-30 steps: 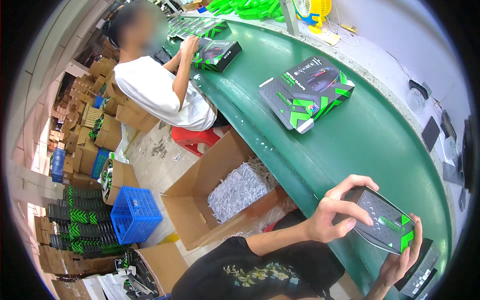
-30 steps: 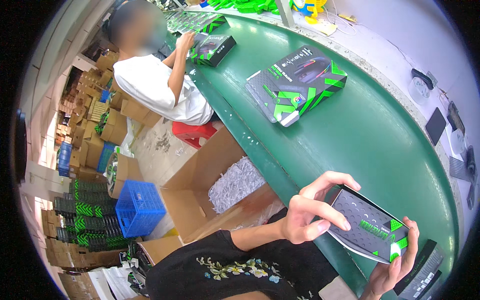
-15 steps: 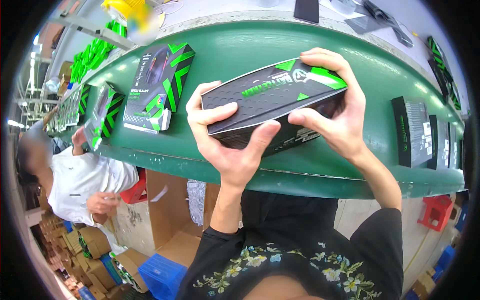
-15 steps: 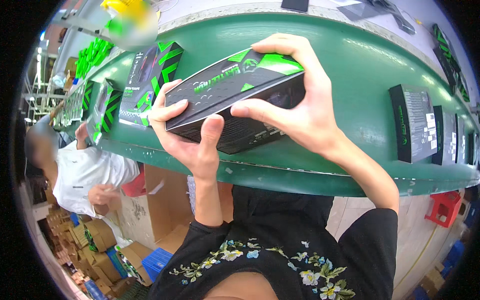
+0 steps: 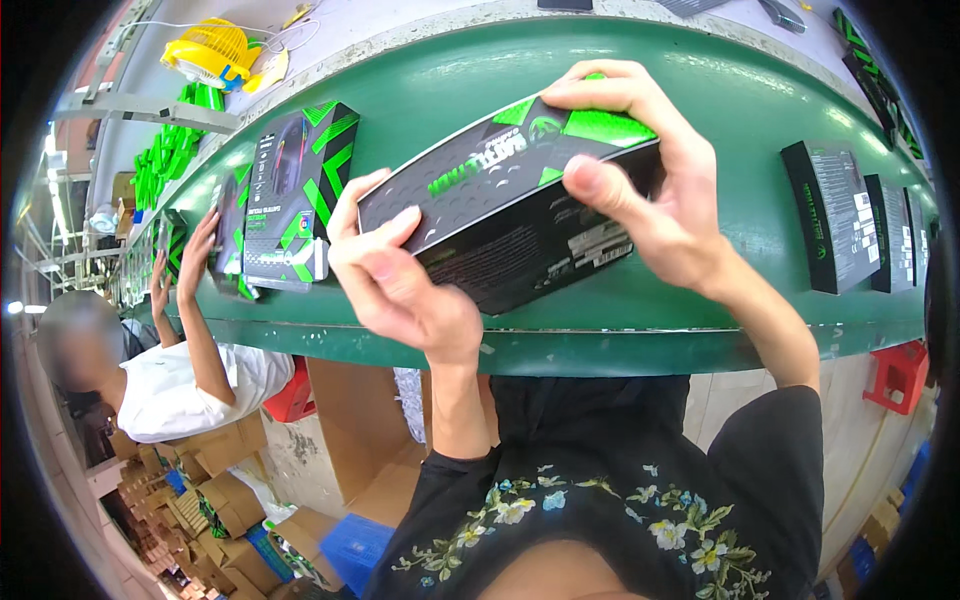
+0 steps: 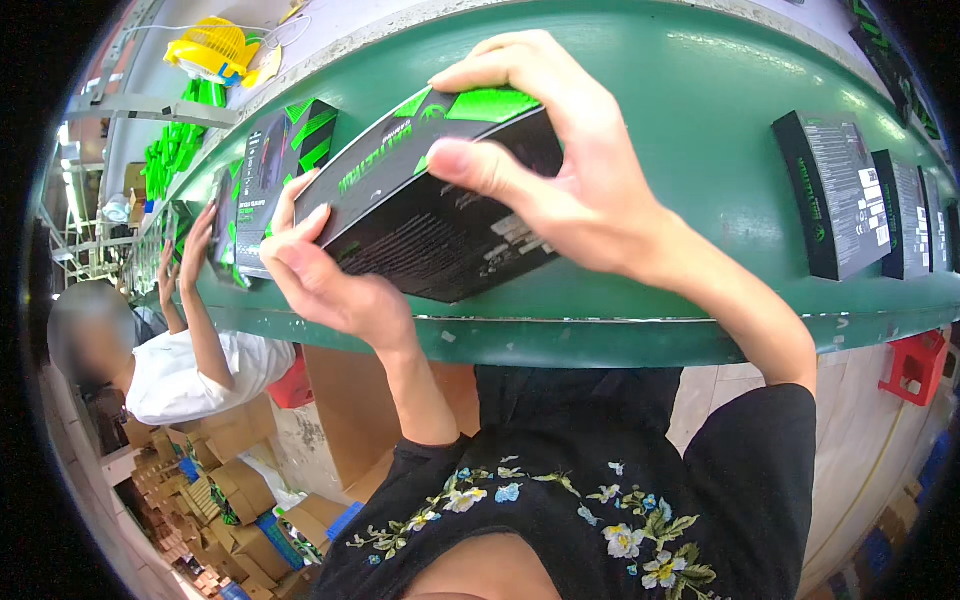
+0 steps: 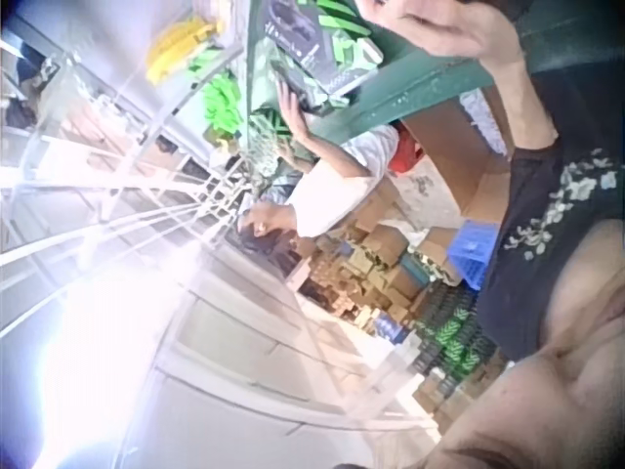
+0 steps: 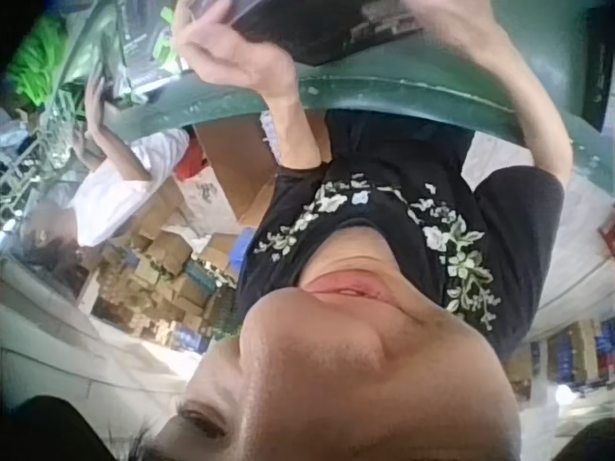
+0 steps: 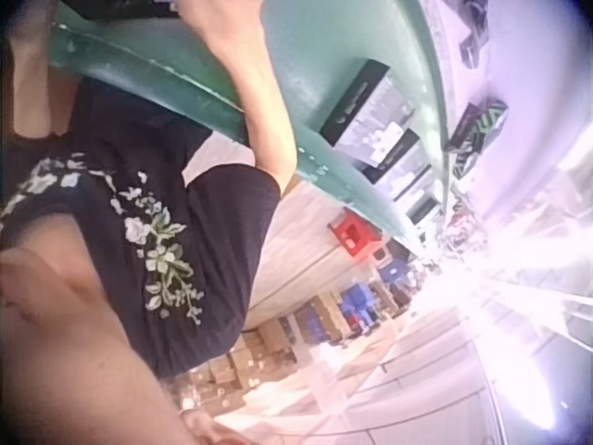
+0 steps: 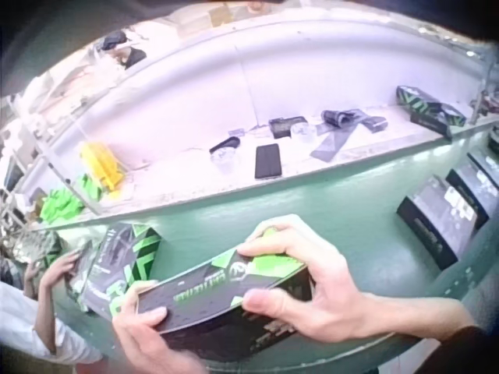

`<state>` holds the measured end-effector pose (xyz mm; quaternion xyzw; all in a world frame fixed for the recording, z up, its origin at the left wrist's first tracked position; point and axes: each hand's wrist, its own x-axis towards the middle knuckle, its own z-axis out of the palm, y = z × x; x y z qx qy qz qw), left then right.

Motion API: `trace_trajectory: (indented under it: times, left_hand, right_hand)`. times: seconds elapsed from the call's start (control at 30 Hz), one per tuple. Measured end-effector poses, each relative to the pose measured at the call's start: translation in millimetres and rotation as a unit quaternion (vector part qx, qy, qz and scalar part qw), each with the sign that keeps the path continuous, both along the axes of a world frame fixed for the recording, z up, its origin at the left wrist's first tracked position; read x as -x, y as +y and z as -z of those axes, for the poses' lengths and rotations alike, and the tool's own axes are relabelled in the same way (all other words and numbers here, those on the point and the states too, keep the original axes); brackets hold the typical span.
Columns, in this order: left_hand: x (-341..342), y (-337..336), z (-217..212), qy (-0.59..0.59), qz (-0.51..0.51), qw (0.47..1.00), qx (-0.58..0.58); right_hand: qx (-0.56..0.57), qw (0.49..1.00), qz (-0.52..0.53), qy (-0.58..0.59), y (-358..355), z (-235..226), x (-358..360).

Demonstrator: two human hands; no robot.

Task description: The person is folding and closing retail boxes for computer mice on an assembly line.

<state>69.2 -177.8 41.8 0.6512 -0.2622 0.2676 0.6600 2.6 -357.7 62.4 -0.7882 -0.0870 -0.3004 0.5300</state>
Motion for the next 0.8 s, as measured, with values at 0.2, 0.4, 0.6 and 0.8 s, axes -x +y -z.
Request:
trace_trajectory:
  times: [0.2, 0.4, 0.6, 0.8]
  left_hand:
    - [-14.4, 8.4, -2.1, -0.032, 0.012, 0.996, -0.084]
    - [-24.9, 34.9, -11.8, 0.055, 0.103, 0.979, -0.167]
    - [-142.4, 211.9, 2.9, 0.004, -0.233, 0.869, -0.437]
    - [-152.5, 204.0, 52.4, 0.003, -0.204, 0.837, -0.508]
  right_hand:
    - [0.029, 0.996, -0.061, 0.051, -20.6, -12.9, -13.0]
    - [-0.029, 0.989, 0.039, 0.138, -60.6, -12.2, -12.5]
    - [0.167, 0.917, 0.083, 0.354, -217.7, 2.2, 20.9]
    - [0.264, 0.945, 0.008, 0.195, -103.6, -16.5, -30.5]
